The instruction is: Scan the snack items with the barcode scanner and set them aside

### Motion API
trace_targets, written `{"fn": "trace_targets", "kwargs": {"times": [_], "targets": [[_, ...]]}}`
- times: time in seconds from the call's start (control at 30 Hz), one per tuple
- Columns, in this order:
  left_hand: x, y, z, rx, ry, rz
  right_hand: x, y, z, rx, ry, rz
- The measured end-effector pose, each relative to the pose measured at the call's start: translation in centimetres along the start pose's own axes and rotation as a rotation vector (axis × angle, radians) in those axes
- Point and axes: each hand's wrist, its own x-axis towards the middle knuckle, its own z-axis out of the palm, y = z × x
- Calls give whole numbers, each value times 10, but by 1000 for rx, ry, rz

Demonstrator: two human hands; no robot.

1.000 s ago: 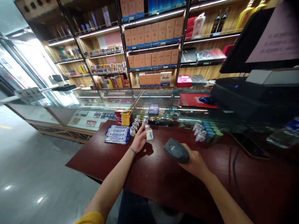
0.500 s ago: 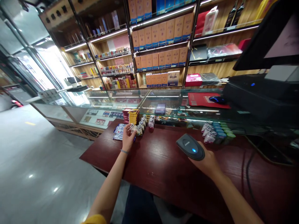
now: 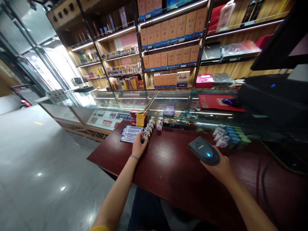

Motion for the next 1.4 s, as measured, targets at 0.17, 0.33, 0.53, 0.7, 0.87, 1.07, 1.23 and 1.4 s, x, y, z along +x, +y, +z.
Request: {"fn": "trace_targets", "kwargs": {"times": [0.17,0.33,0.53,0.7,0.87,1.07,1.23,1.4], "targets": [[-1,-2,3,-4,1,1,0,-5,-1,1,7,3],[0,-4,3,15,6,11,-1,-8,-2,12,19,13],[0,-7,3,97,-1,65,2,-7,-3,22,-25,-10],[1,-4,2,209,19,173,3,-6,-5,20,1,4],[0,6,6,280,165,264,5,-1,-9,52,46,33],[0,37,39,141,71,442,11,10,-18,57,194,77],[4,60,107,-53,-71,365,19,24,-34,77,310,119],[-6,68,191,-238,-179,261,22,35,-59,111,392,197]]}}
